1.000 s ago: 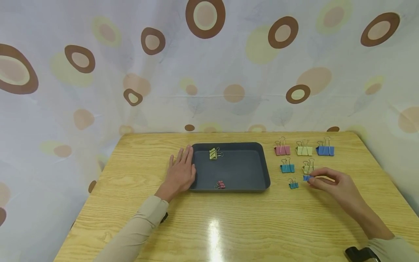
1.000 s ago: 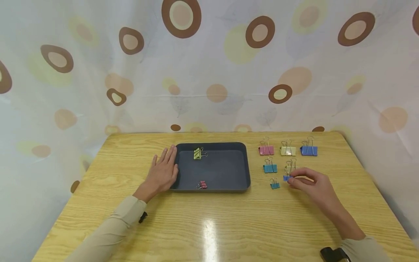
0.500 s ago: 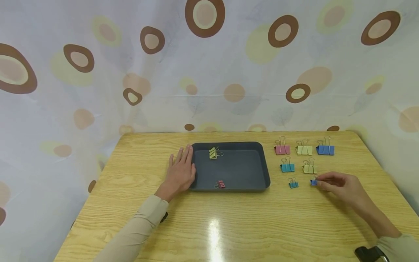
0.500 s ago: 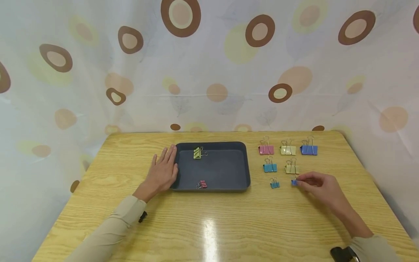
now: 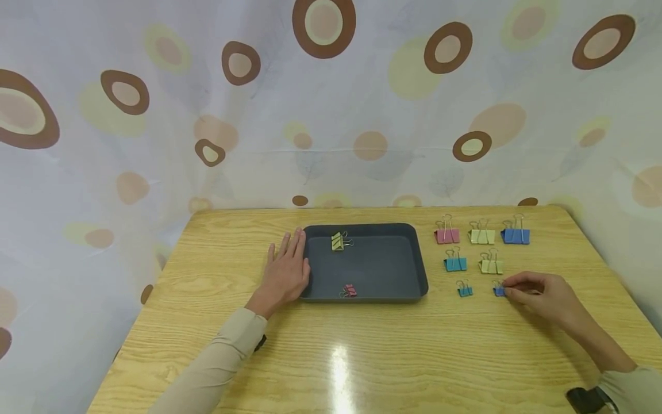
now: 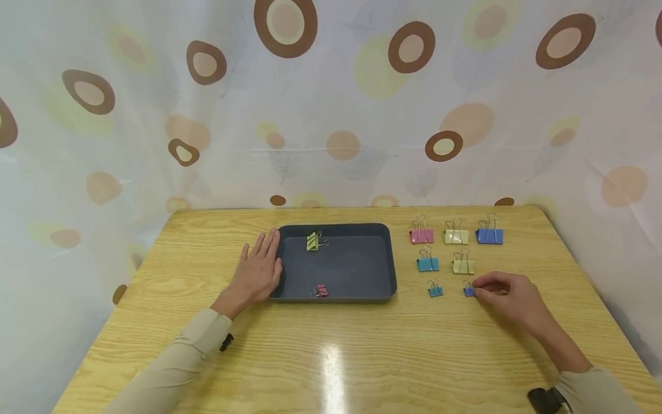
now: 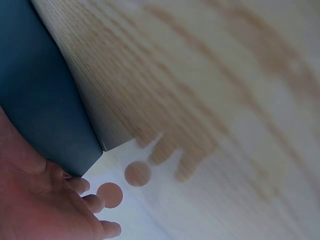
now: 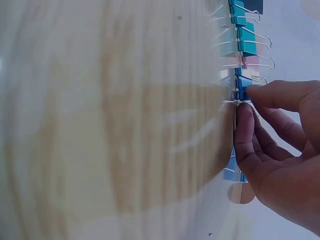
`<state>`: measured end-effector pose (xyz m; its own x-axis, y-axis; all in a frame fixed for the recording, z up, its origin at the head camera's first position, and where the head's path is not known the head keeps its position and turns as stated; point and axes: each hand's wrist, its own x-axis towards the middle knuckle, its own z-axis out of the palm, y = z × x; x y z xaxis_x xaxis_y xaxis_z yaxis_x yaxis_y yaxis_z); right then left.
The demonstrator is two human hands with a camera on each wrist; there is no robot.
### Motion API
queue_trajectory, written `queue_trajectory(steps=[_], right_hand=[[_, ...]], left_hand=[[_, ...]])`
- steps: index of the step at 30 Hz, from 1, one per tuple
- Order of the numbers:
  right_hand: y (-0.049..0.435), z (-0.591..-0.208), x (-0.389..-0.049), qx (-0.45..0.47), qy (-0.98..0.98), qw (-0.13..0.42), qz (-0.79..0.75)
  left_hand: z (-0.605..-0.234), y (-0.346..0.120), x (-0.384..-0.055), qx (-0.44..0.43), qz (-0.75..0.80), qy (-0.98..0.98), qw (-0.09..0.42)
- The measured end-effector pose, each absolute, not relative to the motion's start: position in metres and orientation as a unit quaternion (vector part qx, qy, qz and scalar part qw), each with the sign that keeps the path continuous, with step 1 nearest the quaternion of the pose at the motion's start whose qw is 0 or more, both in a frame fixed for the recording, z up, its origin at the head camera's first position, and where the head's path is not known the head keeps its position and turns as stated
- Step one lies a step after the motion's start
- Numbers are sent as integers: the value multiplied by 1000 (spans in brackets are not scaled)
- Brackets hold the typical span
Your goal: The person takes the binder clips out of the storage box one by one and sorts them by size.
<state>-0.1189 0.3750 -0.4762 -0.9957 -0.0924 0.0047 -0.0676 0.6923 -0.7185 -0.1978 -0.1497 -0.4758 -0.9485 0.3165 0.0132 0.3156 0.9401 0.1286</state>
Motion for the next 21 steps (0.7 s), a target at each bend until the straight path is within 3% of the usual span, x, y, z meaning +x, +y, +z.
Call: queue_trajectory(steps=[6,11,21], right_hand=[[375,-475,-118,-37,923,1,-383],[370,-467,-115,-18,917,-56,-395],[322,-450,-123,-72,882,-88,-458]], left_hand=[[-474,-149,-197,163,60,985,4],[-472,-150,-198,165,56,985,3],[-474,-149,-196,163,50,985,-6]])
